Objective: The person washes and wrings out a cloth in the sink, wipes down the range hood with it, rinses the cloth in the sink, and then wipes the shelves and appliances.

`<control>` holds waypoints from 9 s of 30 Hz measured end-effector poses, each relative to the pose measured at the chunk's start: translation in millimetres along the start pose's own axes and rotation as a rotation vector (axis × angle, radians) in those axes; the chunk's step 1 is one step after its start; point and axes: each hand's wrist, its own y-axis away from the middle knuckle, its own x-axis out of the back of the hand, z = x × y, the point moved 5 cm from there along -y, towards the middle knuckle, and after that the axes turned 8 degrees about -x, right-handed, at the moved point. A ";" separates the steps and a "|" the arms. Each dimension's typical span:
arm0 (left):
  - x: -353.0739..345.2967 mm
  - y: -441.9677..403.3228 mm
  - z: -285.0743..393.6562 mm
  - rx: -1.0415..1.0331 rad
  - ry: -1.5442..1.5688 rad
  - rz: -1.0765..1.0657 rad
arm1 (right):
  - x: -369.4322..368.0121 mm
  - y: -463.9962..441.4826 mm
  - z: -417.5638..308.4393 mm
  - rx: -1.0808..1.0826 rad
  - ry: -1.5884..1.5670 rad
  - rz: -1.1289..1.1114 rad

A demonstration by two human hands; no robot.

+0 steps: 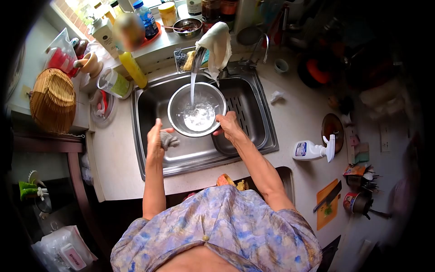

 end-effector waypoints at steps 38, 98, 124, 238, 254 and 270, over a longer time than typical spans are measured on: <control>-258.2 -4.4 74.4 -0.509 -0.587 -0.678 | 123.9 -3.4 76.1 0.036 -0.264 0.377; -111.5 10.2 -128.7 0.317 -0.180 -0.052 | 123.2 -71.8 7.0 0.444 0.871 0.285; -86.9 16.7 -124.5 0.302 -0.061 0.022 | 120.5 -130.5 -111.0 -0.097 -0.754 -0.183; -189.7 -52.8 -224.0 0.487 0.392 -0.373 | 59.7 11.7 22.8 0.712 0.669 0.033; -162.6 -55.6 -169.8 -0.120 -0.513 -0.108 | 114.6 -67.0 54.9 0.420 1.177 0.348; -183.8 -52.4 -190.8 0.230 -0.313 -0.474 | 119.8 -39.2 13.6 0.088 -0.100 -0.212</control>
